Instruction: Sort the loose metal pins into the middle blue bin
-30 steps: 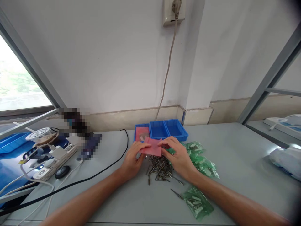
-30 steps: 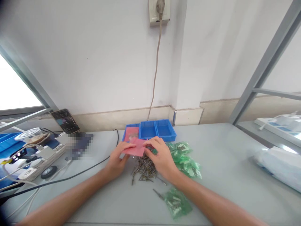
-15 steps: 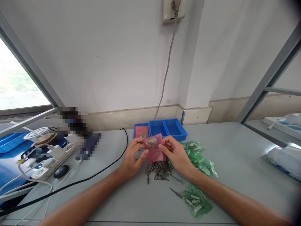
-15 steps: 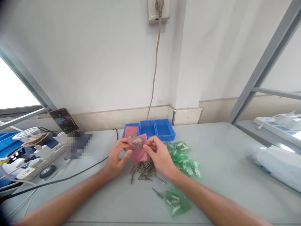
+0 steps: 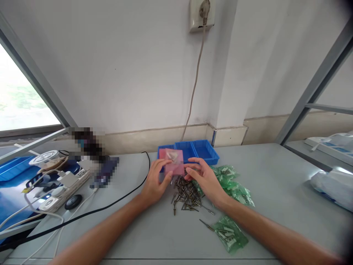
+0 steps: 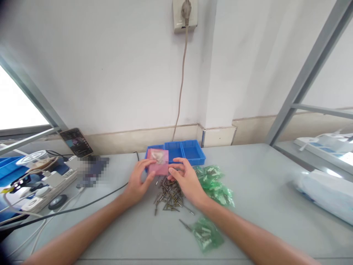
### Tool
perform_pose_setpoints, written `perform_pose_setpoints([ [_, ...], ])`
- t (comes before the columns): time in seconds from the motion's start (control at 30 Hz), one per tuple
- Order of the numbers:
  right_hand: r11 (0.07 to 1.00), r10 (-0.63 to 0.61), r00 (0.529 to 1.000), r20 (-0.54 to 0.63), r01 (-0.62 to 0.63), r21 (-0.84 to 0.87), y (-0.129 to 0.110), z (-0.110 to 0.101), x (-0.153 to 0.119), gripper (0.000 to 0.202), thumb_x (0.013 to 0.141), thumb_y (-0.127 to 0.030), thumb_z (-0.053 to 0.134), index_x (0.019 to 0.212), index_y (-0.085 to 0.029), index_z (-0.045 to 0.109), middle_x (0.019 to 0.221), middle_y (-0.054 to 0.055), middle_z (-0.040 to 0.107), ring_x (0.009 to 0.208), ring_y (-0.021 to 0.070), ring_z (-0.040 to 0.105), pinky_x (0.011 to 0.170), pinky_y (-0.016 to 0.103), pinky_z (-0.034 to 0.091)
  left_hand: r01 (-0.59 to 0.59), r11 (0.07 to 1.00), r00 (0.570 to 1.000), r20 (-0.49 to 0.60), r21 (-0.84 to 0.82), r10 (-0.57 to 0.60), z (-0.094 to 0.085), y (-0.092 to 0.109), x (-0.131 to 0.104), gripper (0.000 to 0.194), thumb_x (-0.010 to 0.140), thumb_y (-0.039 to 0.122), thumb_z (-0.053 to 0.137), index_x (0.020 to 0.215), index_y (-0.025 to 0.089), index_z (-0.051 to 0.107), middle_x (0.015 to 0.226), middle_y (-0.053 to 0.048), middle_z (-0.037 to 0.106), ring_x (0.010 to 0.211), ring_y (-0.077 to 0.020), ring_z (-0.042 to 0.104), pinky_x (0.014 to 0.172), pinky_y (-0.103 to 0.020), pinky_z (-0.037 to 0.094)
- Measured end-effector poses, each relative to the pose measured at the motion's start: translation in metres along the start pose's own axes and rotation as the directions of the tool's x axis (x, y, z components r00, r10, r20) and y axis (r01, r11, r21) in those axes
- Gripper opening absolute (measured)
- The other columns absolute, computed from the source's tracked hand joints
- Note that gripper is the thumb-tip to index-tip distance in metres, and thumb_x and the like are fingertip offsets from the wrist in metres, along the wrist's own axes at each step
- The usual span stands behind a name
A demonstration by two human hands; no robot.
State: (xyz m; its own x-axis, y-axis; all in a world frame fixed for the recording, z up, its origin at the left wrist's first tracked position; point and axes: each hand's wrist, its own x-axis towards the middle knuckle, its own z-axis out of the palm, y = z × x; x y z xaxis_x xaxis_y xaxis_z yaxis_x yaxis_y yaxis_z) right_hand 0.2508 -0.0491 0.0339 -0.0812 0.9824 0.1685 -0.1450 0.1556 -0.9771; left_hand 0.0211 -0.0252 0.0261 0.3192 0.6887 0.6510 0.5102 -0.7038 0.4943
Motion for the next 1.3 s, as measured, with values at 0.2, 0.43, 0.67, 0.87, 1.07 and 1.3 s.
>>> perform_pose_setpoints([
  [0.2,0.995,-0.021,0.999,-0.041,0.017,-0.096,0.001,-0.001,-0.001,0.050,0.093,-0.052,0.072,0.129,-0.024,0.051,0.130,0.010,0.066,0.082,0.0172,0.073,0.088,0.041,0.059,0.178,0.950,0.984,-0.040,0.258,-0.174,0.001,-0.037,0.012,0.029,0.106,0.042,0.054,0.126,0.026,0.066,0.133,-0.009,0.065,0.128,-0.0307,0.050,0.115,-0.052,0.033],
  [0.43,0.896,-0.139,0.990,0.023,0.135,-0.423,-0.002,-0.002,-0.006,0.024,0.103,-0.042,0.058,0.121,-0.025,0.059,0.118,0.007,0.067,0.091,0.0211,0.069,0.084,0.040,0.057,0.179,0.923,0.984,-0.037,0.342,-0.177,0.002,-0.039,0.011,0.036,0.109,0.047,0.048,0.136,0.026,0.061,0.150,-0.012,0.053,0.141,-0.0323,0.043,0.115,-0.055,0.035],
  [0.67,0.331,-0.242,0.905,0.351,0.417,-0.846,0.010,-0.001,-0.016,0.055,0.098,-0.049,0.068,0.144,-0.022,0.055,0.144,0.016,0.059,0.131,0.0377,0.055,0.110,0.059,0.043,-0.220,0.863,0.959,0.261,0.456,0.107,0.001,-0.038,0.009,0.049,0.112,0.045,0.042,0.159,0.030,0.044,0.167,-0.007,0.042,0.155,-0.0274,0.038,0.131,-0.053,0.022],
  [0.87,0.118,-0.215,0.868,0.447,0.478,-0.871,0.025,-0.003,-0.019,0.069,0.102,-0.064,0.054,0.152,-0.017,0.052,0.153,0.021,0.057,0.142,0.0394,0.050,0.120,0.063,0.033,-0.221,0.870,0.960,0.253,0.441,0.115,0.007,-0.039,0.006,0.058,0.111,0.045,0.045,0.164,0.025,0.033,0.166,-0.009,0.043,0.157,-0.0279,0.036,0.131,-0.054,0.026],
  [1.07,0.062,-0.208,0.864,0.459,0.480,-0.875,0.023,-0.002,-0.016,0.063,0.104,-0.060,0.053,0.146,-0.013,0.057,0.149,0.022,0.061,0.138,0.0384,0.054,0.120,0.062,0.034,-0.197,0.896,0.971,0.202,0.397,0.124,0.010,-0.033,0.009,0.040,0.110,0.038,0.048,0.146,0.021,0.050,0.163,-0.013,0.044,0.155,-0.0310,0.035,0.127,-0.056,0.031],
  [1.3,0.049,-0.207,0.878,0.432,0.450,-0.892,0.018,0.000,-0.009,0.044,0.109,-0.038,0.052,0.146,-0.015,0.055,0.141,0.018,0.064,0.127,0.0344,0.060,0.117,0.057,0.038,-0.229,0.924,0.972,0.129,0.305,0.199,-0.003,-0.014,0.004,0.024,0.110,0.034,0.048,0.123,0.019,0.063,0.123,-0.012,0.066,0.117,-0.0274,0.059,0.104,-0.047,0.049],
])
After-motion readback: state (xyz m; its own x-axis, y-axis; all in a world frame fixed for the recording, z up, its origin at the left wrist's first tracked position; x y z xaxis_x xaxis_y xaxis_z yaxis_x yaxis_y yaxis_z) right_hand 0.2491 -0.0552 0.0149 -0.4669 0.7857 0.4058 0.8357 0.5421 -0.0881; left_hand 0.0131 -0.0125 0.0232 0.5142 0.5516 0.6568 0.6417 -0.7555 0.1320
